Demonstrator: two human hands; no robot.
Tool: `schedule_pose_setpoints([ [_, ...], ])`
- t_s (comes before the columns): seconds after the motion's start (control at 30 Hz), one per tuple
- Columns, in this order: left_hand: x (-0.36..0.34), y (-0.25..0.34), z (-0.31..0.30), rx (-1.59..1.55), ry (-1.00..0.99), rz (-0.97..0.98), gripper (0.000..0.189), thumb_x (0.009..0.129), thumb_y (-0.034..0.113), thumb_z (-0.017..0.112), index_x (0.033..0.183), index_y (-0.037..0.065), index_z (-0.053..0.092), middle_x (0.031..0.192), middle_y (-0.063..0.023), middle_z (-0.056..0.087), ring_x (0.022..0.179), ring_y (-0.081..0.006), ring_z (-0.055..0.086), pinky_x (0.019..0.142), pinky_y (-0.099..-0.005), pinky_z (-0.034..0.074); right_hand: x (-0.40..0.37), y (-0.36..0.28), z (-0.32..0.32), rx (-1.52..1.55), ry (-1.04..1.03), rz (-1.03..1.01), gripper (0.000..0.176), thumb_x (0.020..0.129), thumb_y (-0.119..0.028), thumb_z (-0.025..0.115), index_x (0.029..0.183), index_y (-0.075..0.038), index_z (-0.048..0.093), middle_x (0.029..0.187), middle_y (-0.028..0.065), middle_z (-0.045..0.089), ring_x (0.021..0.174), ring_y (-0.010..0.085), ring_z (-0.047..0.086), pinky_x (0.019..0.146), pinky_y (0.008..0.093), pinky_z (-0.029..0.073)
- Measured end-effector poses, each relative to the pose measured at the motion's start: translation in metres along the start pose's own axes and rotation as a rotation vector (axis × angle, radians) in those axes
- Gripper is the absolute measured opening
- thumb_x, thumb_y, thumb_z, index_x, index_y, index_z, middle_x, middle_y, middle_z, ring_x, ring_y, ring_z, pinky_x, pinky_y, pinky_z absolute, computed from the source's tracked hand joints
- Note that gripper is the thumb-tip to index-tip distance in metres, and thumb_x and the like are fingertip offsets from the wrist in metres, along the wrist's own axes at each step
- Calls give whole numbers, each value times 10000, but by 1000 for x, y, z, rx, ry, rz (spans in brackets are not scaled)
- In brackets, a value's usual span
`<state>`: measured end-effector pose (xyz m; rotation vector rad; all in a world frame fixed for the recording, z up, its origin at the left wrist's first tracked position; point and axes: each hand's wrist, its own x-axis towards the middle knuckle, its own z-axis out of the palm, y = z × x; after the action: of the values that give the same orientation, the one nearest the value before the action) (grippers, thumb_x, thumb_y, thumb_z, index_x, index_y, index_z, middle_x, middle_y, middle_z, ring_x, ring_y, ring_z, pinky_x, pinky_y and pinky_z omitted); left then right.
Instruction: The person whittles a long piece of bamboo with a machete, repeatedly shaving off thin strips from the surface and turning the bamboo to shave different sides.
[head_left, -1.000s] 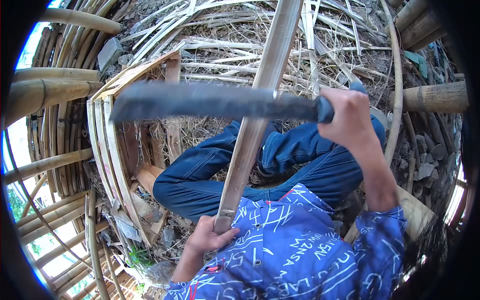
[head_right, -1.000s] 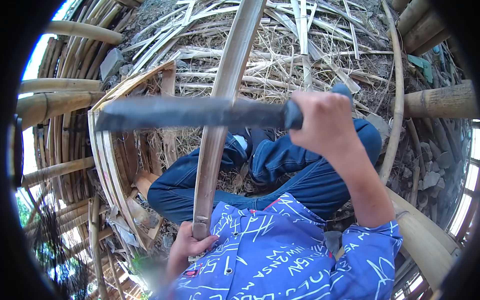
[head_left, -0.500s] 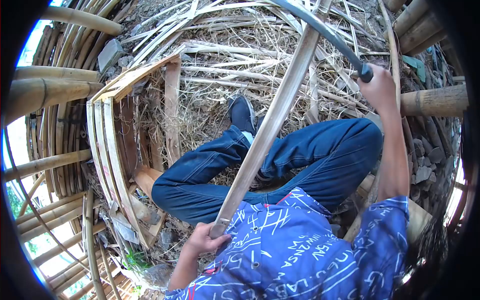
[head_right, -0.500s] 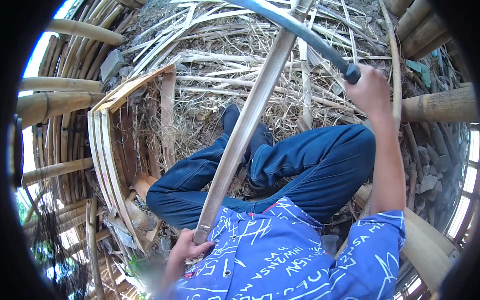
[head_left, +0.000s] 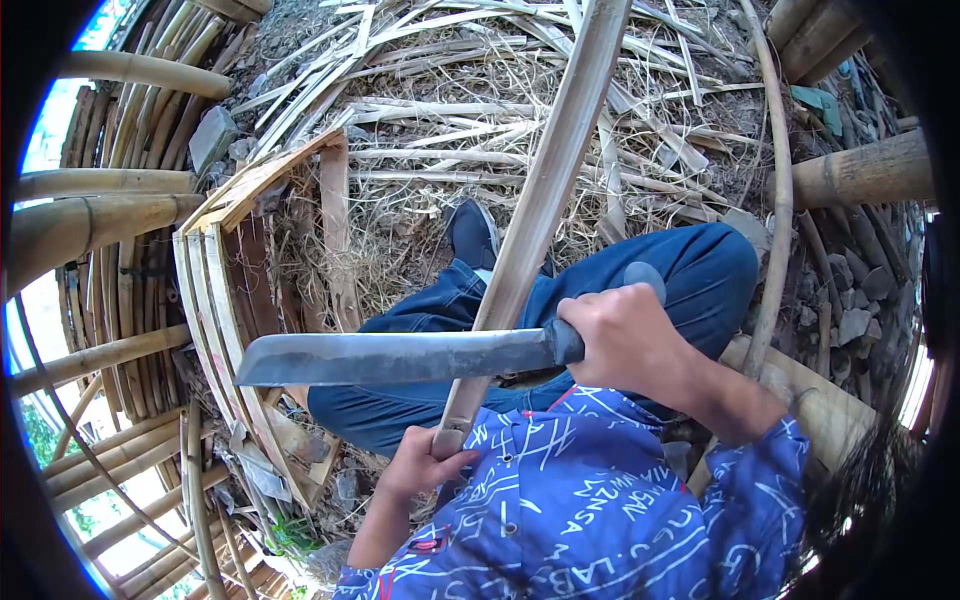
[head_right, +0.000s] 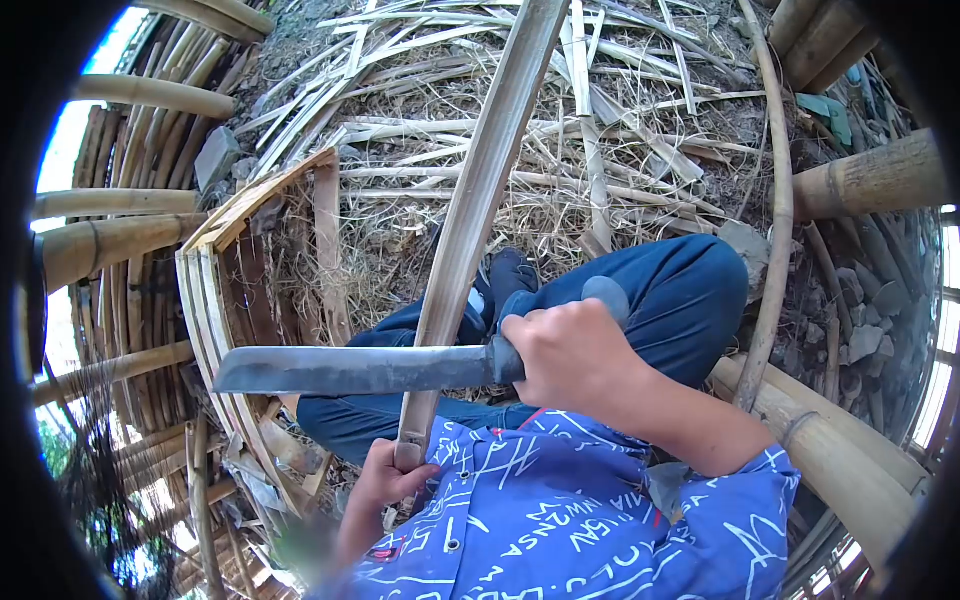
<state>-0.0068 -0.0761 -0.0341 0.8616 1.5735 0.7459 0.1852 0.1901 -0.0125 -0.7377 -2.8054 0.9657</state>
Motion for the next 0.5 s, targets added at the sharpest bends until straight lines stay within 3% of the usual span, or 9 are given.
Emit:
schedule_pose_setpoints([
  [0.13,-3,2,4,115,30,26,202,779,42,763,657,-1,607,524,-27,605,479,-101,623,431,-247,461,1,5,-7,-106,3,-4,274,580,-196,732,781,-68,598,714,107,647,676,296,664,622,407,527],
  [0.33,-22,3,16,-38,32,-78,196,779,64,763,665,5,614,518,-43,598,472,-102,609,428,-264,440,15,49,-41,-286,254,223,192,611,-182,713,760,-95,628,704,141,649,700,335,662,653,448,513],
  [0.4,-28,0,16,102,46,47,206,768,103,782,684,2,623,509,-58,586,458,-105,586,440,-271,422,19,72,-61,-291,368,278,186,639,-171,692,806,-100,657,738,149,663,713,357,657,671,459,514],
  [0.5,-27,8,19,69,70,-25,214,756,131,798,704,4,633,528,-69,585,490,-103,587,469,-277,424,25,92,-69,-435,365,253,174,685,-169,675,845,-102,678,752,159,669,744,371,658,691,460,522],
])
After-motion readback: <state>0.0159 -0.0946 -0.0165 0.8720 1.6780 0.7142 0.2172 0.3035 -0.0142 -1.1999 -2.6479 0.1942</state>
